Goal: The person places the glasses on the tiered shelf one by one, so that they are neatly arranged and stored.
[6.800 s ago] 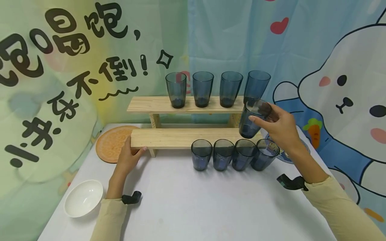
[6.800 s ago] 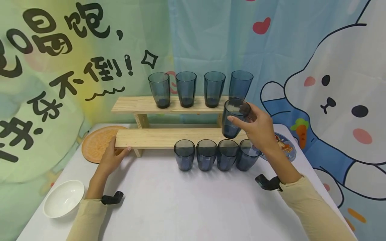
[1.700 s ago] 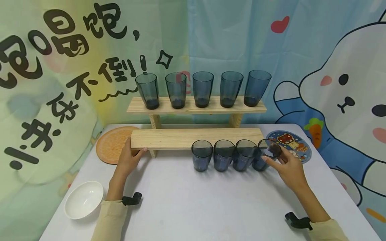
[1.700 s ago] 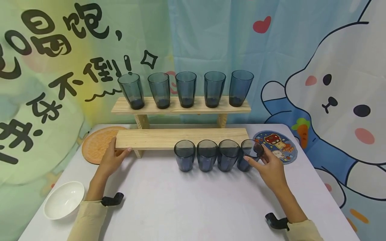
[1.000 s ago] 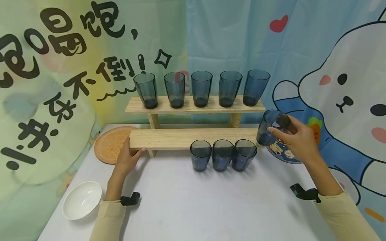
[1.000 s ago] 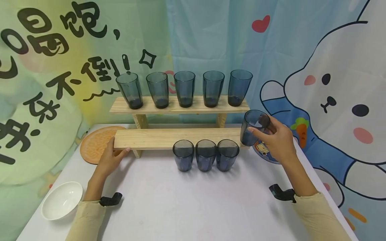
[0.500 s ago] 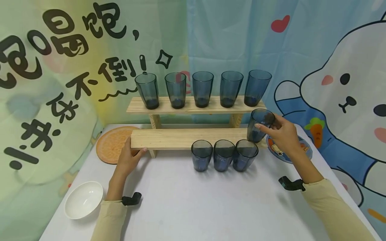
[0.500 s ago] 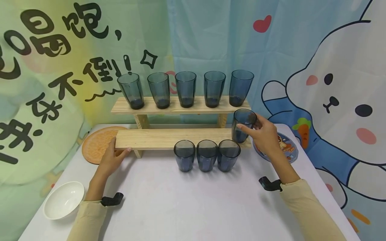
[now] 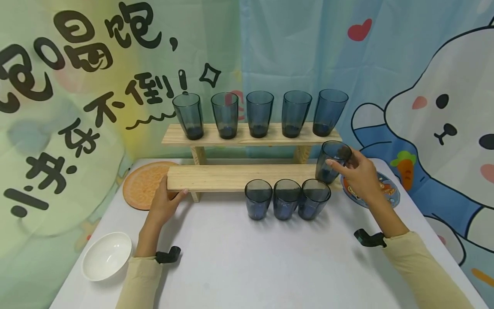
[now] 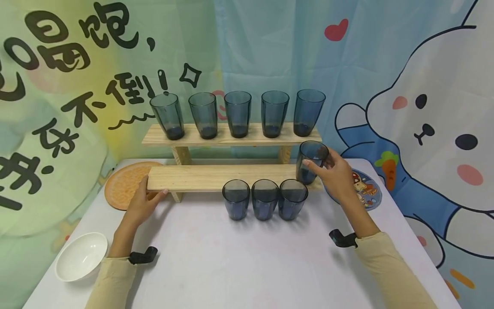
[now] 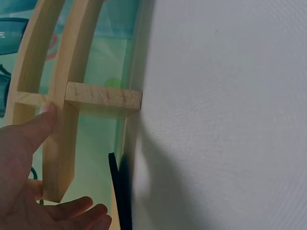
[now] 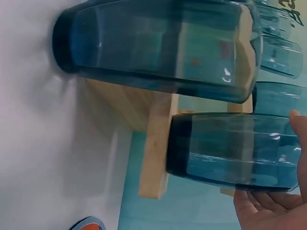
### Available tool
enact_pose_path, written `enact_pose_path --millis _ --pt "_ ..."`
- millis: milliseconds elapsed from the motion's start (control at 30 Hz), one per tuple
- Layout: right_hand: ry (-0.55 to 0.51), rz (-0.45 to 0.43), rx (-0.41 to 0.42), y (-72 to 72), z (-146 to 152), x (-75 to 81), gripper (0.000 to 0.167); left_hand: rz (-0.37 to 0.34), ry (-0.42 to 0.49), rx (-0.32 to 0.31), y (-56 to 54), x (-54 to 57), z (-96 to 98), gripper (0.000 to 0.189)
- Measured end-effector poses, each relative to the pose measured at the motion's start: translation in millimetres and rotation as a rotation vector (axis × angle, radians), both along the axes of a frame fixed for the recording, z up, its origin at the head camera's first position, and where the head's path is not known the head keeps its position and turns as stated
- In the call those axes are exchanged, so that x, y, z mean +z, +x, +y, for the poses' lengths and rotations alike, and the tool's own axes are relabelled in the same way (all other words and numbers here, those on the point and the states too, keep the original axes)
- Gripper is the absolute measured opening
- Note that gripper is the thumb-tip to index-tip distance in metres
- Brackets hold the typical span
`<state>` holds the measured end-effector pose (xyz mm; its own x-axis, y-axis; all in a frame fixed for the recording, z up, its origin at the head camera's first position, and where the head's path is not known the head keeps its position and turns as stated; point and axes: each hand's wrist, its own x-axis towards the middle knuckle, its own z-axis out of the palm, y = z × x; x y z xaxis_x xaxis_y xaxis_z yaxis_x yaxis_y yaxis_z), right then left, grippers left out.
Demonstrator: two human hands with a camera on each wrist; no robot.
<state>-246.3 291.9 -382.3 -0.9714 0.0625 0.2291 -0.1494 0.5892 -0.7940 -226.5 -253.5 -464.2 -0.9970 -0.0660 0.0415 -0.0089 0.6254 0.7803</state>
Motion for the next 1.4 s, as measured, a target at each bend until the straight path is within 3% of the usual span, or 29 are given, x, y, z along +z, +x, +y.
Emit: enact_pose_path --millis 267,467,633,800,1000,1200,1400 --pt "-0.022 -0.019 0.044 -2.7 -0.2 -6.5 0.098 -0.002 -0.014 0.002 2.0 4.1 0.9 0.095" --pt "0.017 -0.053 0.026 2.3 -0.1 -4.8 0.110 0.015 -0.005 -0.005 3.3 4.2 2.6 0.094" --pt "0.018 -0.023 -0.020 17.4 -3.1 0.7 0.110 0.016 0.002 -0.004 2.8 3.5 2.1 0.094" --pt "-0.018 0.043 -0.084 36.8 -8.3 4.3 0.096 0.019 -0.004 -0.005 2.5 2.9 2.2 0.094" --pt "-0.030 0.060 -0.128 59.1 -15.8 3.2 0.081 0.020 0.003 -0.005 3.0 3.4 3.1 0.093" --pt "0.029 -0.021 -0.013 69.2 -28.3 -17.6 0.084 0.024 0.011 -0.006 3.8 3.6 2.8 0.094" --pt "0.022 -0.077 0.091 63.8 -36.5 -43.7 0.100 0.033 0.001 -0.007 4.0 4.5 3.1 0.094"
